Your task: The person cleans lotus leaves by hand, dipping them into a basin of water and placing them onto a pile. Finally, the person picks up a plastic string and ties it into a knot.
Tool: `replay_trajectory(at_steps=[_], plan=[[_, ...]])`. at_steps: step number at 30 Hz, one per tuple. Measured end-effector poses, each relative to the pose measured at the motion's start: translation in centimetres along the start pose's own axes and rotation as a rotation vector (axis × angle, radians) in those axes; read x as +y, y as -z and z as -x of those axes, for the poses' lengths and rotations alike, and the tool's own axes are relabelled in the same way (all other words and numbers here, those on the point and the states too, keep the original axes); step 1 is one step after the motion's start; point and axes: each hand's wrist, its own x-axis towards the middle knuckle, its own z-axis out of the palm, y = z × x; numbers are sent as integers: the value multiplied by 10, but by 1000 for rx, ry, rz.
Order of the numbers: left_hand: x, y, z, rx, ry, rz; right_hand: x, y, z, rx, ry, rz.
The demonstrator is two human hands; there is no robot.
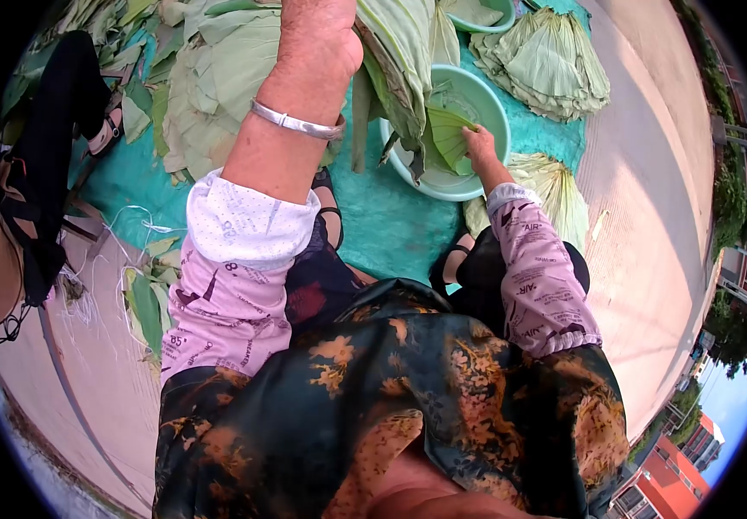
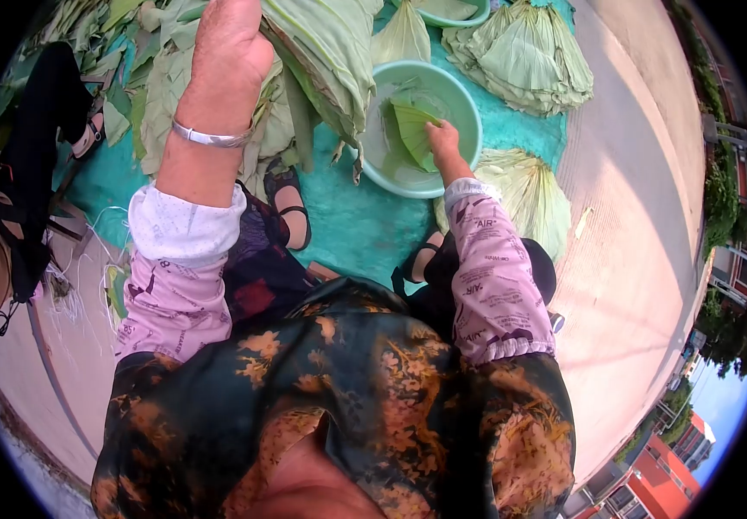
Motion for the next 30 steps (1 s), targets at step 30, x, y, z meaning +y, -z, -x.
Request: replay_trajectory(at_steps=[30], plan=[[-2,-5,3,-139,35,173,-136,108,42,-148,401,297]])
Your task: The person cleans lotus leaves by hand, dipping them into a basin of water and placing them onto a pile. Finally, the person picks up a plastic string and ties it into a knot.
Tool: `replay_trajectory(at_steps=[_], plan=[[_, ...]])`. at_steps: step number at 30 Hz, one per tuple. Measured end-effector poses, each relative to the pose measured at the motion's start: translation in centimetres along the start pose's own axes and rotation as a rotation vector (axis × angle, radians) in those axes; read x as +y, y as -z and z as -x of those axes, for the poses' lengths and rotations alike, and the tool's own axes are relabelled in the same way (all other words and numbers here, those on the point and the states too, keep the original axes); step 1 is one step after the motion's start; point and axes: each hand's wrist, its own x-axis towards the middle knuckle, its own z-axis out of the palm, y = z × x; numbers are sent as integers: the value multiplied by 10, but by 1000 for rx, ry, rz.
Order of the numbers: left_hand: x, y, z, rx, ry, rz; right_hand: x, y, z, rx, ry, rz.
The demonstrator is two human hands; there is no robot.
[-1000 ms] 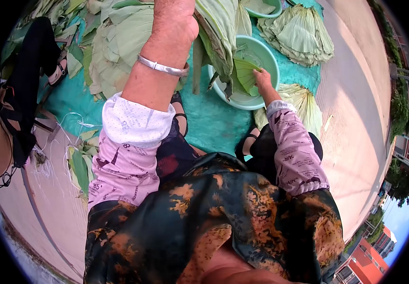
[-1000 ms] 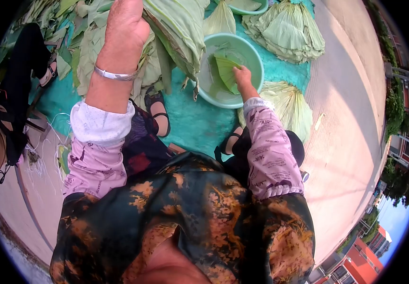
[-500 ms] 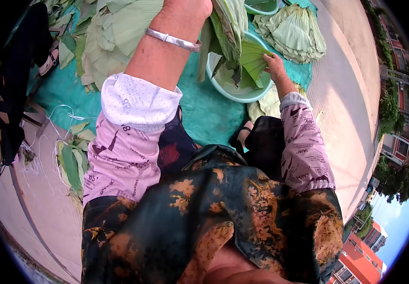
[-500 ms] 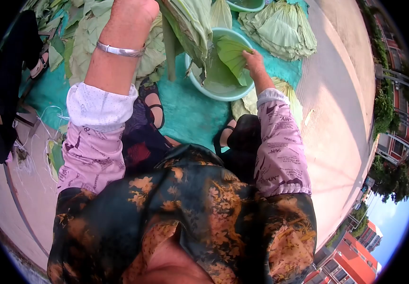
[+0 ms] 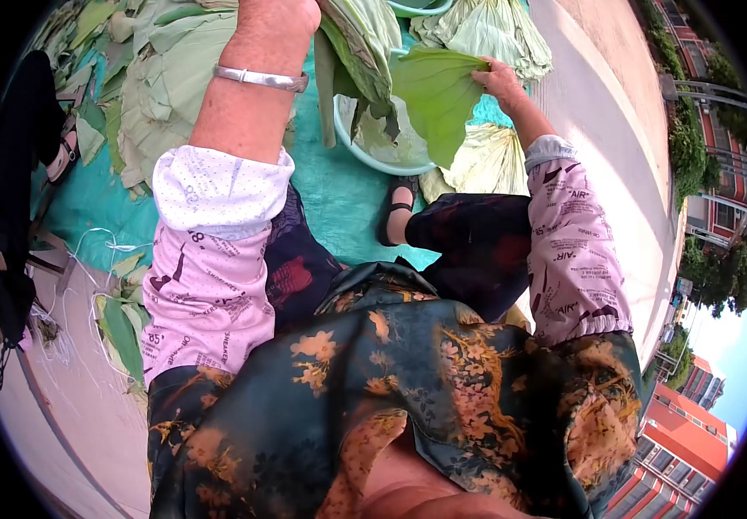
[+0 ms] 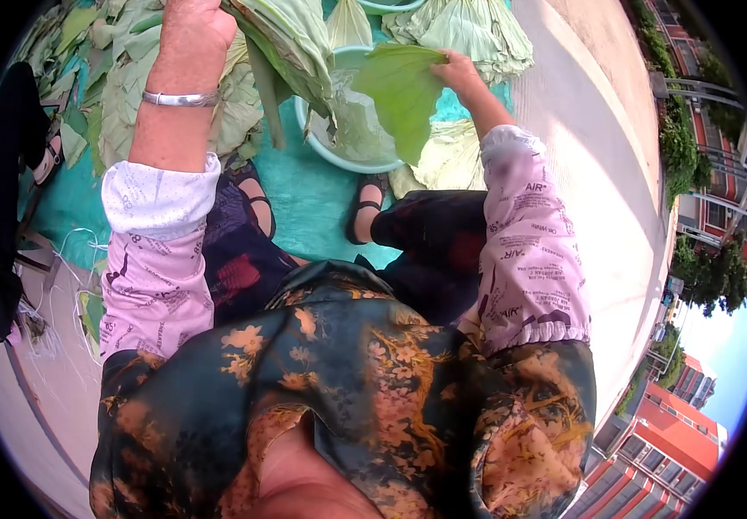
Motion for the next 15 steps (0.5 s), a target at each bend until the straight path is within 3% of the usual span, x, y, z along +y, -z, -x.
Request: replay_trajectory(at_steps=[2,5,7,10,15], plan=[[-2,6,-6,-65,119,66,7,11,3,16,59,-113],[3,0,11,-129,-85,-184,14,43,22,37,111,-7],[1,-3,-9,272,3,-275,24,72,45,30,133,70],[-2,-11,4,195,48,-308,40,111,87,25,86,105],[10,-11,28,215,163,-334,52,135,167,-237,-120,289]])
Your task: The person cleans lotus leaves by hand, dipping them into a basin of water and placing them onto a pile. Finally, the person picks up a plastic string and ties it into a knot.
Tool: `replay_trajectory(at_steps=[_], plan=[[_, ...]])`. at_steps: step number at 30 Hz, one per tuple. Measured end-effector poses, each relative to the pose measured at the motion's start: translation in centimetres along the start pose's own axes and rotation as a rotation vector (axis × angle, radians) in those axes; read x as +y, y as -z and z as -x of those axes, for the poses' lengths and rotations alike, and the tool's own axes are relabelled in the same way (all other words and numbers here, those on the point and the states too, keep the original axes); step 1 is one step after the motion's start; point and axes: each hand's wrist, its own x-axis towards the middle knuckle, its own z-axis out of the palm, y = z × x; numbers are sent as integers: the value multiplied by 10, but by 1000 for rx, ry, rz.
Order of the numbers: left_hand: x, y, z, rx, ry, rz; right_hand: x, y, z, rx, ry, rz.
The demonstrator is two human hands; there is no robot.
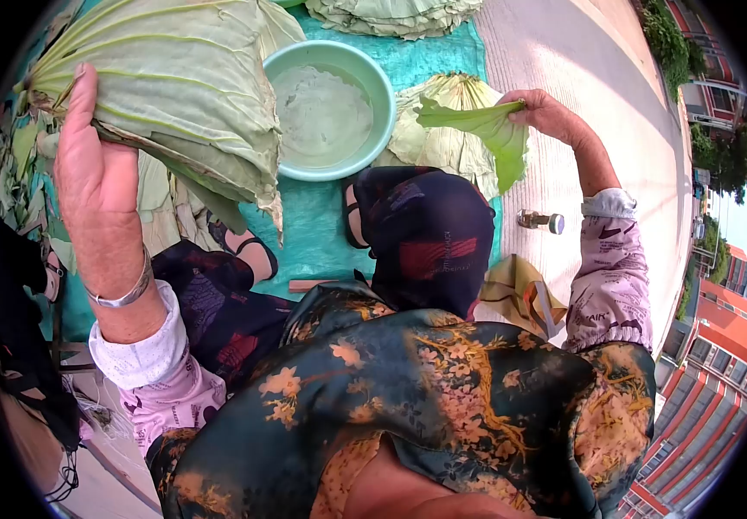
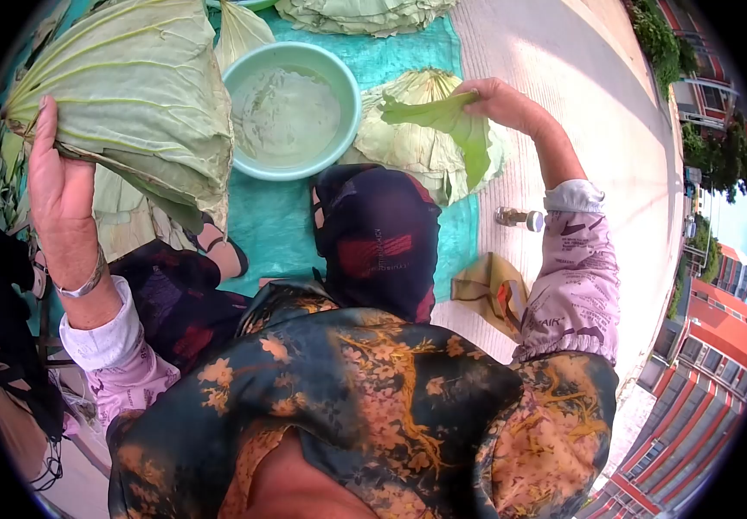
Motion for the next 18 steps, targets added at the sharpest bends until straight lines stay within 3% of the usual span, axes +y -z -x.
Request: replay_trajectory(at_steps=[3,8,14,18], plan=[[8,6,11,7,48,-52,5,-10,22,-223,-59,-61],[15,0,17,60,98,-108,51,-24,-29,-272,-212,-183],[36,0,30,122,115,-99,142,-51,-127,72,-97,178],[49,16,35,187,94,-106,183,-57,-158,258,-136,226]])
